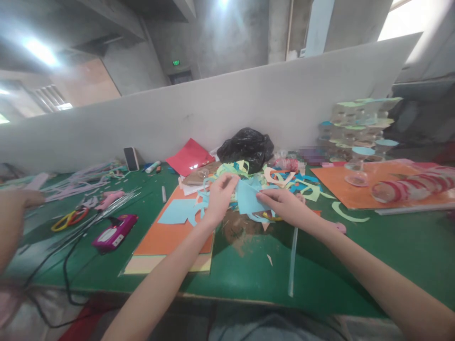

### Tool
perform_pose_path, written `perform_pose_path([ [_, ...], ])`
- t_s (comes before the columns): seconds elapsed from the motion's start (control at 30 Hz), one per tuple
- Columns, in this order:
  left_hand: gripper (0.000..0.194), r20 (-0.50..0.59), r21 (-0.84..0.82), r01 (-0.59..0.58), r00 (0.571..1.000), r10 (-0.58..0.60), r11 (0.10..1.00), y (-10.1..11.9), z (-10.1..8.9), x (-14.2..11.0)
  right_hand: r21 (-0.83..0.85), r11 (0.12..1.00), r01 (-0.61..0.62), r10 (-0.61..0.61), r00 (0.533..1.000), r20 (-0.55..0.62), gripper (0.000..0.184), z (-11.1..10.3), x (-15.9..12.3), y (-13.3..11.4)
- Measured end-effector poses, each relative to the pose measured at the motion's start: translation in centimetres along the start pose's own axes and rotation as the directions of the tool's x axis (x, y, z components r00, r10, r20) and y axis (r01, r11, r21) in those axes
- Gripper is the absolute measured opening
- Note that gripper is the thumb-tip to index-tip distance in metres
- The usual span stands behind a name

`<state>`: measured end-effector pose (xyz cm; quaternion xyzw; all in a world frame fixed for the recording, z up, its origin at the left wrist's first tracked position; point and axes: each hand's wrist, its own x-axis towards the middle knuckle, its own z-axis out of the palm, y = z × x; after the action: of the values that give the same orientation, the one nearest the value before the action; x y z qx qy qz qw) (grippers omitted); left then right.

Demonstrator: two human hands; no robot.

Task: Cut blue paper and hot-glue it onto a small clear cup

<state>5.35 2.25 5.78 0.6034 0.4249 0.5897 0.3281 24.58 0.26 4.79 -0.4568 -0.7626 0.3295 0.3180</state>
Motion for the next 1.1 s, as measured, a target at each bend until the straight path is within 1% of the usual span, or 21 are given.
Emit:
perform_pose_path([
  [0.1, 0.02, -0.024, 0.014, -0.006, 1.0, 0.007, 1.0, -0.6, -0.6, 0.8, -0.017, 1.0, -0.019, 0.019, 1.0, 0.004, 0.047, -0.3, 0.0, -0.2],
  [0.2, 0.02, -0.11, 0.051, -0.04, 0.993, 0.045, 0.998, -1.3, -1.4, 1.4, 0.048, 0.998, -0.036, 0.034, 0.999, 0.032, 0.047, -0.3, -0.1, -0.2],
  [0.27, 0.02, -0.132, 0.059, -0.054, 0.989, 0.061, 0.997, -1.8, -1.9, 1.7, 0.072, 0.997, -0.025, 0.022, 0.999, 0.038, 0.048, -0.1, -0.2, 0.0],
  [0.33, 0.022, -0.123, 0.046, -0.047, 0.991, 0.052, 0.998, -2.2, -2.1, 1.8, 0.075, 0.997, -0.009, 0.006, 0.999, 0.045, 0.05, 0.2, -0.1, 0.3],
  [0.4, 0.022, -0.104, 0.03, -0.019, 0.994, 0.022, 0.999, -2.6, -1.9, 1.7, 0.096, 0.995, -0.008, 0.004, 0.999, 0.044, 0.052, 0.4, 0.0, 0.6],
  [0.47, 0.028, -0.073, -0.015, 0.05, 0.996, -0.05, 0.999, -2.9, -1.4, 1.5, 0.14, 0.99, -0.02, 0.016, 0.999, 0.03, 0.053, 0.3, 0.0, 0.7],
  [0.5, 0.034, -0.035, -0.05, 0.102, 0.994, -0.104, 0.994, -3.0, -1.1, 1.4, 0.162, 0.986, -0.025, 0.022, 1.0, 0.02, 0.054, 0.2, 0.0, 0.6],
  [0.57, 0.044, 0.082, -0.119, 0.206, 0.977, -0.197, 0.971, -3.1, -0.5, 1.1, 0.179, 0.983, -0.033, 0.033, 0.999, -0.001, 0.055, -0.1, 0.0, 0.3],
  [0.63, 0.045, 0.194, -0.154, 0.26, 0.954, -0.229, 0.953, -3.0, -0.1, 0.8, 0.156, 0.987, -0.04, 0.043, 0.999, -0.017, 0.056, -0.4, -0.1, 0.1],
  [0.67, 0.044, 0.218, -0.164, 0.263, 0.949, -0.225, 0.951, -3.0, 0.0, 0.7, 0.14, 0.989, -0.045, 0.048, 0.999, -0.021, 0.058, -0.5, -0.2, 0.0],
  [0.73, 0.041, 0.212, -0.186, 0.257, 0.953, -0.217, 0.948, -3.0, 0.0, 0.6, 0.124, 0.991, -0.059, 0.065, 0.997, -0.047, 0.06, -0.7, -0.1, 0.2],
  [0.8, 0.04, 0.202, -0.207, 0.271, 0.952, -0.23, 0.94, -3.0, -0.2, 0.6, 0.131, 0.99, -0.054, 0.068, 0.992, -0.106, 0.051, -0.6, 0.0, 0.7],
  [0.87, 0.041, 0.223, -0.226, 0.302, 0.942, -0.252, 0.926, -3.0, -0.4, 0.7, 0.107, 0.994, 0.007, 0.011, 0.985, -0.17, 0.039, -0.5, 0.1, 1.2],
  [0.9, 0.041, 0.242, -0.231, 0.321, 0.933, -0.265, 0.918, -3.1, -0.5, 0.7, 0.069, 0.996, 0.056, -0.042, 0.981, -0.188, 0.039, -0.4, 0.1, 1.5],
  [1.0, 0.042, 0.321, -0.21, 0.372, 0.9, -0.295, 0.904, -3.1, -0.4, 0.5, -0.095, 0.977, 0.189, -0.203, 0.965, -0.165, 0.045, -0.3, 0.0, 2.2],
  [1.1, 0.041, 0.391, -0.129, 0.396, 0.863, -0.32, 0.909, -3.0, -0.2, 0.0, -0.217, 0.942, 0.255, -0.289, 0.947, -0.141, 0.039, -0.2, -0.1, 2.6],
])
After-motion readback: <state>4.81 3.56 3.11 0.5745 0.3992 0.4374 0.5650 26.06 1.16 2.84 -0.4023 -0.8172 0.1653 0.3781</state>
